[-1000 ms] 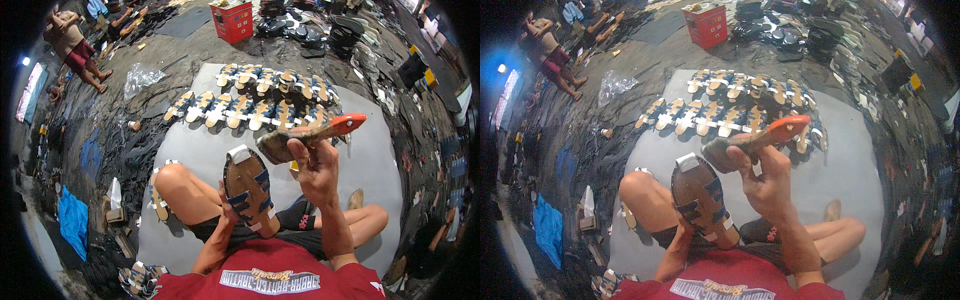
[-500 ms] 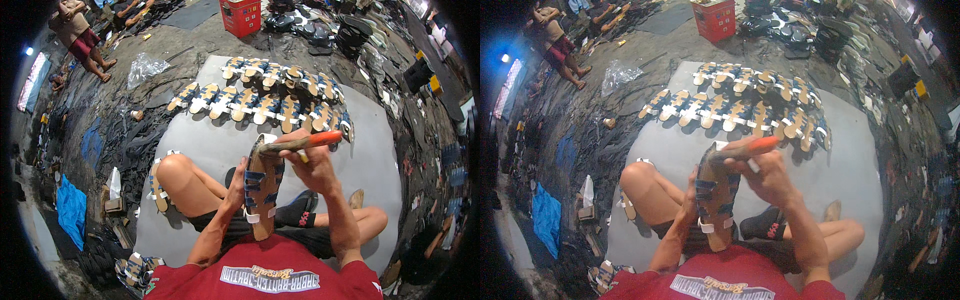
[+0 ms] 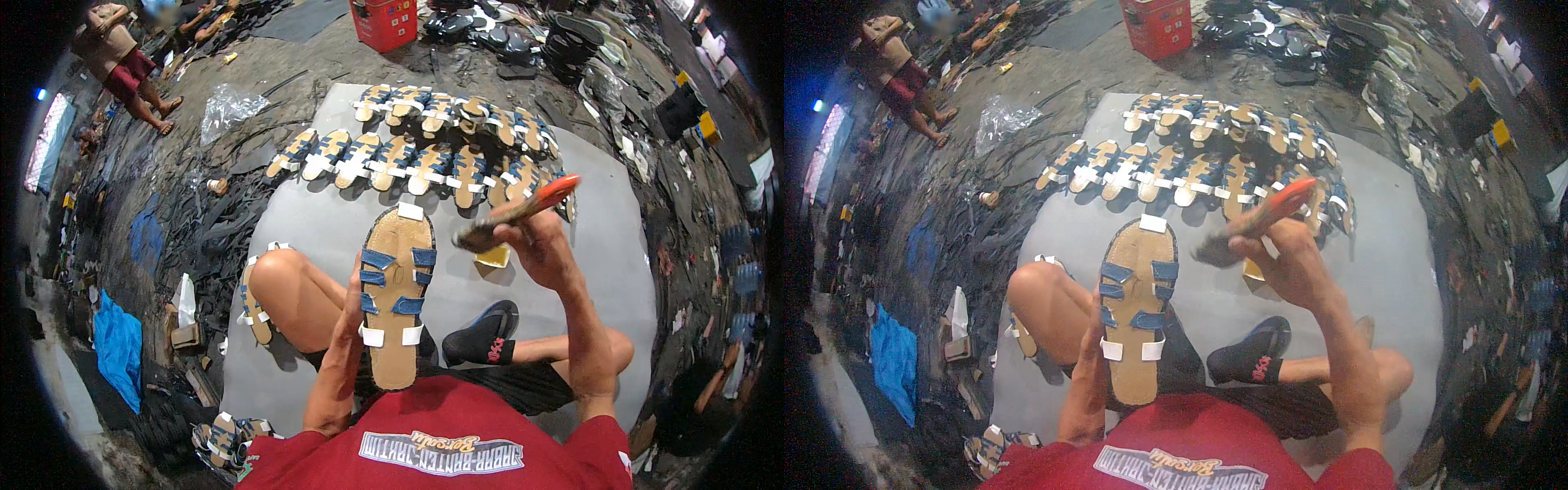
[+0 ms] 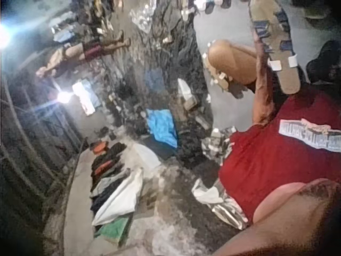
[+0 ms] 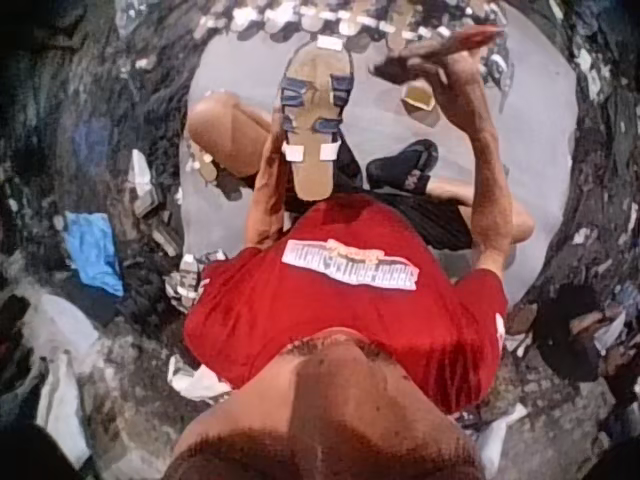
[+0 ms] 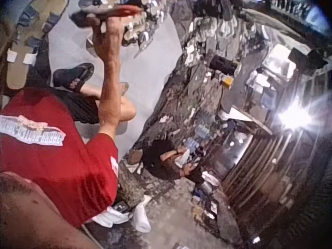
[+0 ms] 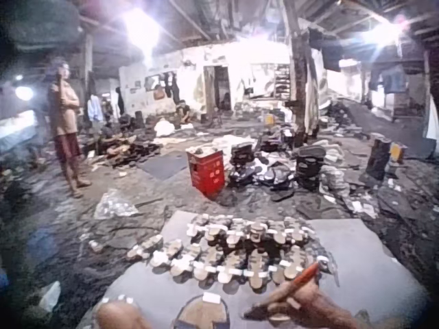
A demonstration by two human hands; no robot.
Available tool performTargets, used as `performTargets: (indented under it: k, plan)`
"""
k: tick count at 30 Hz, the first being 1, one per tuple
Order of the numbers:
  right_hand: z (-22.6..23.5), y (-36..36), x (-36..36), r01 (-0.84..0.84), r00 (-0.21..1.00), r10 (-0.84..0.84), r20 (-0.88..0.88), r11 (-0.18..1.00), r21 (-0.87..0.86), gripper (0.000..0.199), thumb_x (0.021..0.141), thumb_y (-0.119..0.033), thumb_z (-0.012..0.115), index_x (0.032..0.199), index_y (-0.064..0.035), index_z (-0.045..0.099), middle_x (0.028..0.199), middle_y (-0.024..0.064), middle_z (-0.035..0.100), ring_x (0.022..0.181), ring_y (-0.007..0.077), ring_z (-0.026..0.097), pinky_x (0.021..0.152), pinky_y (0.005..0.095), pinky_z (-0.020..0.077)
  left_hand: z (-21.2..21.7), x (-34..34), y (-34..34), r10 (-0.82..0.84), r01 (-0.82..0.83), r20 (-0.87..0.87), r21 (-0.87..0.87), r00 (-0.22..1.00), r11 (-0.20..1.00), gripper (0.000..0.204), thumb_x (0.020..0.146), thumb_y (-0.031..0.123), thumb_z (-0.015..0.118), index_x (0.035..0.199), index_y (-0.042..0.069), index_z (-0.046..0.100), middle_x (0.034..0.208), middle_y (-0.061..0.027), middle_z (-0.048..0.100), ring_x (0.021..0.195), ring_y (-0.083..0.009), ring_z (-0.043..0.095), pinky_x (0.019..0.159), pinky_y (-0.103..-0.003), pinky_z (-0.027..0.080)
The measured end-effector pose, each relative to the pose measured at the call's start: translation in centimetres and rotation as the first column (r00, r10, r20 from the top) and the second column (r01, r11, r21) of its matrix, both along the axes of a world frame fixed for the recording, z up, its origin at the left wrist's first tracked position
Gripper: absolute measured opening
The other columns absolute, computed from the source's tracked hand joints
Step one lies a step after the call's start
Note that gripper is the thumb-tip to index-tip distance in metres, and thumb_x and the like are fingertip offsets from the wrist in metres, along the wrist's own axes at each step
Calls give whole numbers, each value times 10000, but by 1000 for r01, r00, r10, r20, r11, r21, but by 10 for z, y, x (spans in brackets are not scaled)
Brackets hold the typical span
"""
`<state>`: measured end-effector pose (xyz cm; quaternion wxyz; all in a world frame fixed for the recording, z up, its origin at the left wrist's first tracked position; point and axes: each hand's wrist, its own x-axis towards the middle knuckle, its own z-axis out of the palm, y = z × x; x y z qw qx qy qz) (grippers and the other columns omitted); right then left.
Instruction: The person sits on the floor and applies glue to the soles of sandals using a brush. They repeatedly dip the brush into a small container of glue and spread it across the sole of each sandal, then place the finished sandal aside.
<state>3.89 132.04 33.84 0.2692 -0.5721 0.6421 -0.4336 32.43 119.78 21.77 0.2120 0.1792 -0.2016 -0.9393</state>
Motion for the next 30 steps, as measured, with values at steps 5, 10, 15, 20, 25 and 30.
performTargets:
  k: [5, 10, 15, 20, 25, 30]
  plan:
    - [-1, -36, 35, -211, 974, 189, -121, 955, -210, 233, 988, -131, 734, 1206, -50, 715, 1125, 117, 724, 1061, 279, 692, 922, 396, 548, 18, -1, 12, -62, 74, 77, -173, 995, 982, 700, 1099, 559, 413, 1596, 67, 392, 1469, -193, 577, 1255, -309, 648, 1045, -470, 577]
    - [-16, -11, -23, -247, 963, 238, -123, 967, -64, 259, 961, -66, 741, 1220, -72, 731, 1191, 74, 717, 1135, 267, 671, 942, 413, 556, 30, 53, 35, -54, 28, -172, -150, 984, 988, 815, 1040, 593, 527, 1598, 21, 368, 1476, -233, 548, 1270, -321, 629, 1053, -445, 567]
    - [44, -29, 16, -340, 941, 337, -44, 931, -137, 236, 986, -158, 727, 1216, -109, 739, 1126, 69, 670, 1077, 254, 651, 958, 388, 531, 28, 58, 42, 9, 13, -117, 183, 993, 983, 737, 1047, 473, 606, 1567, -6, 400, 1443, -240, 572, 1225, -335, 659, 992, -415, 604]
    - [22, -26, -16, -314, 946, 313, -89, 949, -1, 226, 974, -132, 740, 1197, -95, 747, 1149, 87, 715, 1136, 272, 655, 990, 405, 529, 1, 61, 22, -264, 299, -167, 241, 950, 923, 1052, 944, 795, 515, 1587, -22, 356, 1402, -307, 547, 1180, -384, 665, 939, -443, 615]
    - [46, -11, -32, -179, 961, 151, -230, 978, -106, 252, 970, -166, 750, 1217, -117, 754, 1125, 61, 708, 1061, 239, 691, 937, 404, 563, -46, 83, 31, -115, 216, 371, -243, 921, 946, 517, 1046, 371, 629, 1375, -21, 558, 1084, -197, 664, 805, -234, 687, 646, -297, 587]
    - [56, -17, -11, -206, 977, 184, -109, 946, -252, 260, 935, -162, 788, 1176, -73, 750, 1106, 54, 709, 1000, 212, 646, 877, 371, 542, -65, 79, 23, -121, 128, -45, 224, 992, 966, 585, 1059, 414, 559, 1478, 12, 485, 1243, -229, 626, 989, -289, 679, 750, -354, 585]
